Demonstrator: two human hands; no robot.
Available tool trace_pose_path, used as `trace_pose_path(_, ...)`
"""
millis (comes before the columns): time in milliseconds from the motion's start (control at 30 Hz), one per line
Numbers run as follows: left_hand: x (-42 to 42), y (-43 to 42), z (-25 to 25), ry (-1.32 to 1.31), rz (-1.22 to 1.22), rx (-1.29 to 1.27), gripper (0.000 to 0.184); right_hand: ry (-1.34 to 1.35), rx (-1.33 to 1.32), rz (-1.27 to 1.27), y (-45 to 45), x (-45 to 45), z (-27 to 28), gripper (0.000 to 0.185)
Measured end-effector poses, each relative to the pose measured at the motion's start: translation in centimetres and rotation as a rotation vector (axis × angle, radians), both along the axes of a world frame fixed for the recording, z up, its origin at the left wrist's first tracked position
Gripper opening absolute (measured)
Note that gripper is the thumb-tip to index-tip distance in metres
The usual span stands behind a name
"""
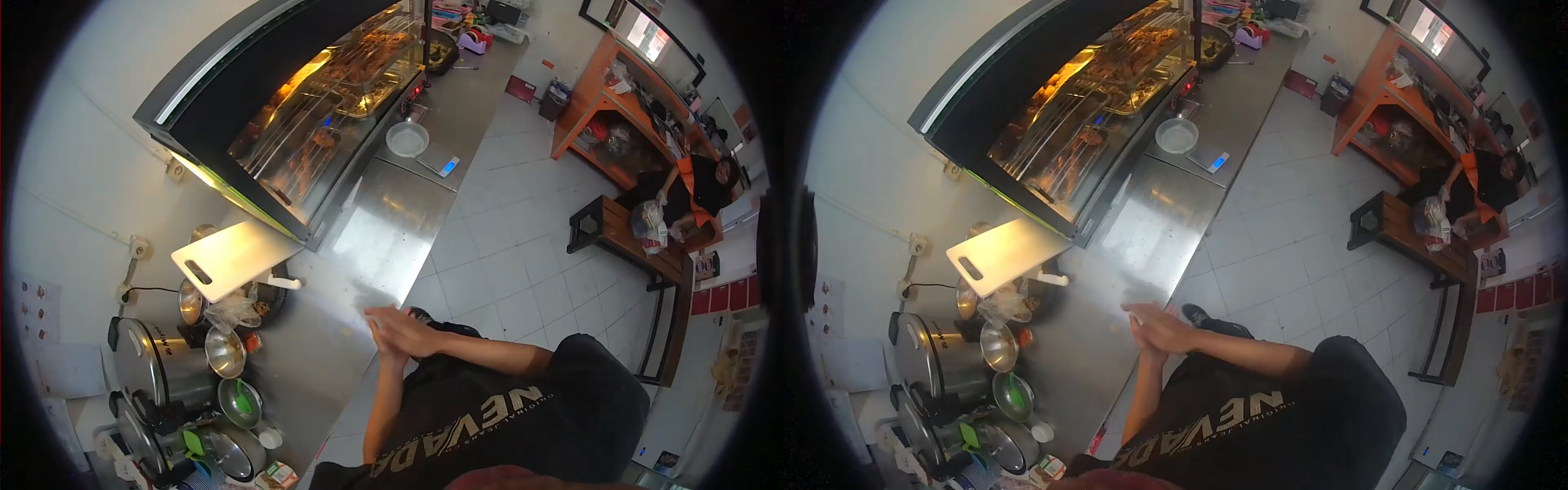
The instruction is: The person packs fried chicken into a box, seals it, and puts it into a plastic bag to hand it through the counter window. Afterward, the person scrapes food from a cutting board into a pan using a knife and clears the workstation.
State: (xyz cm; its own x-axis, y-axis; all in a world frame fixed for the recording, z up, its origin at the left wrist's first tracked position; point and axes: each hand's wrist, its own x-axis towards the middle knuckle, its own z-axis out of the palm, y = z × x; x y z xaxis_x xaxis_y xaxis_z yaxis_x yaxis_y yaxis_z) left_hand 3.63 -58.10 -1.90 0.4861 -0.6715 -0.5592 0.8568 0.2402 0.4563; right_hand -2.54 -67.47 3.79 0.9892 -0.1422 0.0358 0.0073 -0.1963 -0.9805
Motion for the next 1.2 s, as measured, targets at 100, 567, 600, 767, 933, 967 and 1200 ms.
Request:
trace_pose_path(100,3.2,-1.3,1.9,0.197,-0.119,-0.346,0.101,0.009,-0.766,0.109,-2.3,-5.2,-4.8,0.061)
trace_pose_path(567,6.6,-25.5,-2.8,-0.163,-0.241,0.118,0.042,1.296,-0.386,-0.844,-20.6,-41.8,-22.0,0.077)
trace_pose_path(600,8.3,-28.2,-7.8,-0.371,-0.261,0.122,0.039,1.241,-0.304,-0.808,-21.2,-43.1,-23.5,0.076)
trace_pose_path(767,15.9,-43.2,-12.9,-0.489,0.045,0.384,0.034,1.167,-0.176,-0.718,-22.6,-47.5,-27.6,0.049)
trace_pose_path(933,19.1,-50.7,-9.1,-0.584,-0.155,0.937,0.043,1.164,-0.262,-0.709,-26.3,-47.7,-24.8,0.035)
trace_pose_path(967,20.5,-51.6,-10.7,-0.701,-0.223,0.966,0.045,1.162,-0.315,-0.726,-27.3,-47.7,-25.5,0.034)
trace_pose_path(1200,19.1,-46.6,-13.7,-1.225,-0.166,0.882,0.042,0.683,-0.643,-0.898,-41.2,-21.2,-18.9,0.026)
